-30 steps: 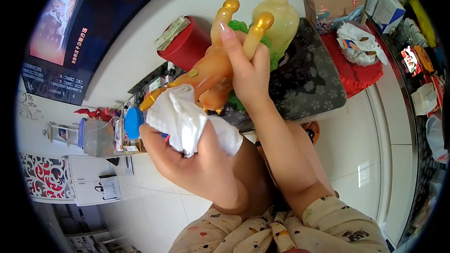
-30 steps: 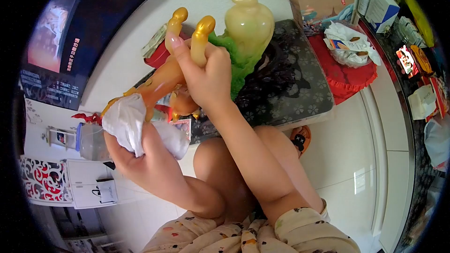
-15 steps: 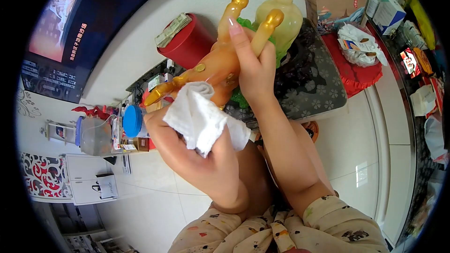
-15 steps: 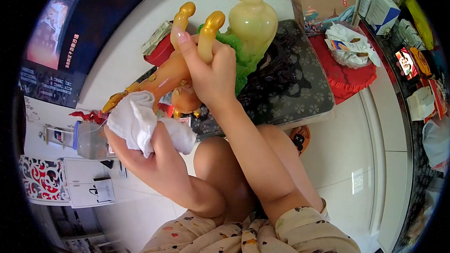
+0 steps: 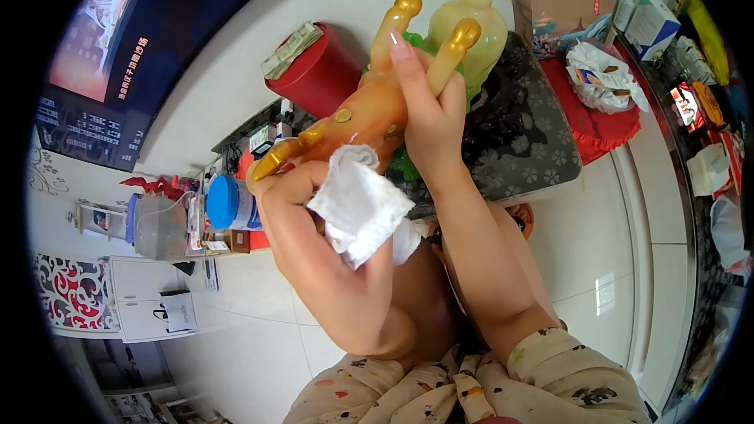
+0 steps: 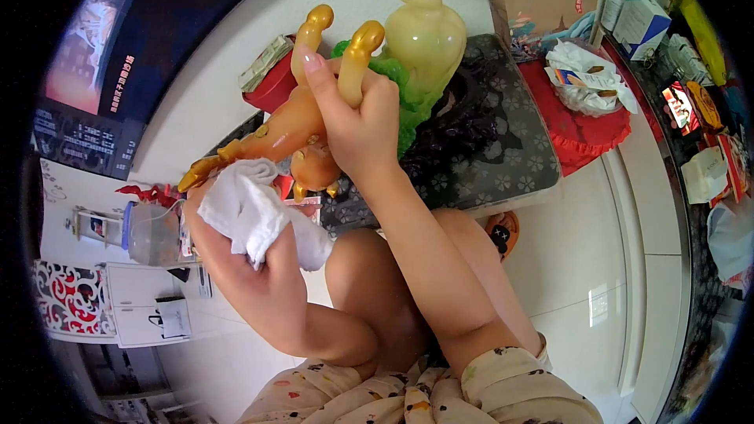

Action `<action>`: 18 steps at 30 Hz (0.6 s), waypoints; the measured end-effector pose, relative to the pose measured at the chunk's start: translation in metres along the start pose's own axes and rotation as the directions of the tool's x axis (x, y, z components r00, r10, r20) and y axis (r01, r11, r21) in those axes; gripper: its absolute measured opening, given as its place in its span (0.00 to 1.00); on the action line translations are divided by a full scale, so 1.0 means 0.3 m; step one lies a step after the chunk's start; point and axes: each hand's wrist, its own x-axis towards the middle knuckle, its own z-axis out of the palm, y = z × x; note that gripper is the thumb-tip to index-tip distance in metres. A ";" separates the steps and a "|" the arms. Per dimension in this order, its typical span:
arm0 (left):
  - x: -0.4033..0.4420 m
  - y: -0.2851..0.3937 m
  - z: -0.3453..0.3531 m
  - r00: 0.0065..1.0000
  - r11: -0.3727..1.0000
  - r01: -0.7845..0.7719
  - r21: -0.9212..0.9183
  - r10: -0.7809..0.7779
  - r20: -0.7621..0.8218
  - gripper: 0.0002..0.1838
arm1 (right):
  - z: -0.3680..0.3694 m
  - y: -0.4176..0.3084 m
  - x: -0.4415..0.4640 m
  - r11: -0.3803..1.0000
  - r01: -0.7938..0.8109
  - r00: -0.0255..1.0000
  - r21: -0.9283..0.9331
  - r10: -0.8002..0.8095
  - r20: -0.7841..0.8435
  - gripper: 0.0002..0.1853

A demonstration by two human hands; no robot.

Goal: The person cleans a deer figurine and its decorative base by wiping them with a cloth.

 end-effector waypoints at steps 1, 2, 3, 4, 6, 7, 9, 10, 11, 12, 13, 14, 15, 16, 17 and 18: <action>-0.001 0.000 -0.002 1.000 0.999 0.025 -0.022 -0.025 0.011 0.22 | 0.002 -0.002 -0.001 1.000 -0.001 1.000 0.004 0.001 -0.004 0.20; -0.001 0.001 -0.005 0.998 0.998 0.051 -0.045 -0.050 0.024 0.22 | 0.003 -0.003 -0.001 1.000 -0.001 1.000 0.008 0.001 -0.009 0.20; -0.003 0.001 -0.008 0.997 0.995 0.077 -0.067 -0.074 0.036 0.22 | 0.003 -0.003 0.000 1.000 0.001 1.000 0.003 -0.001 -0.007 0.20; -0.005 0.002 -0.014 0.995 0.994 0.090 -0.070 -0.085 0.060 0.21 | 0.001 -0.002 0.000 1.000 0.004 1.000 -0.001 -0.004 -0.005 0.20; -0.008 0.003 -0.027 0.988 0.991 0.115 -0.073 -0.107 0.107 0.22 | -0.002 0.001 0.002 1.000 0.014 1.000 -0.013 -0.014 -0.001 0.20; -0.007 0.000 -0.028 0.991 0.994 0.093 -0.065 -0.086 0.103 0.22 | -0.004 0.006 0.004 1.000 0.021 1.000 -0.021 -0.021 0.002 0.20; -0.004 -0.006 -0.029 0.994 0.998 0.050 -0.048 -0.045 0.097 0.21 | -0.004 0.010 0.005 0.999 0.027 1.000 -0.024 -0.027 0.004 0.19; -0.004 -0.008 -0.025 0.996 0.996 0.052 -0.078 -0.045 0.081 0.21 | -0.003 0.011 0.005 0.999 0.027 1.000 -0.020 -0.027 0.003 0.19; -0.004 -0.012 -0.019 0.997 0.993 0.053 -0.108 -0.046 0.065 0.21 | -0.003 0.012 0.004 1.000 0.026 1.000 -0.015 -0.026 0.002 0.19; -0.005 -0.015 -0.011 0.998 0.989 0.054 -0.138 -0.048 0.049 0.22 | -0.006 0.007 0.004 1.000 -0.001 0.999 -0.026 0.002 0.034 0.19; -0.010 -0.018 0.001 0.995 0.976 0.097 -0.193 -0.095 0.018 0.22 | -0.011 -0.004 0.004 0.999 -0.029 0.997 -0.038 0.031 0.065 0.18; -0.018 -0.019 0.017 0.989 0.959 0.138 -0.249 -0.145 -0.011 0.21 | -0.013 -0.009 0.004 0.997 -0.056 0.993 -0.051 0.060 0.097 0.18; -0.019 -0.010 0.029 0.978 0.933 0.186 -0.308 -0.205 -0.030 0.22 | -0.012 -0.007 0.003 0.997 -0.067 0.993 -0.050 0.071 0.092 0.18; -0.020 -0.001 0.041 0.963 0.901 0.228 -0.368 -0.264 -0.049 0.22 | -0.007 -0.004 0.004 0.996 -0.078 0.993 -0.049 0.082 0.086 0.18; -0.012 0.019 0.048 0.942 0.859 0.275 -0.432 -0.331 -0.057 0.23 | -0.003 0.001 0.005 0.995 -0.088 0.992 -0.047 0.092 0.081 0.18; -0.006 0.031 0.052 0.916 0.810 0.317 -0.494 -0.396 -0.060 0.25 | 0.003 0.008 0.006 0.996 -0.069 0.996 -0.048 0.072 0.059 0.19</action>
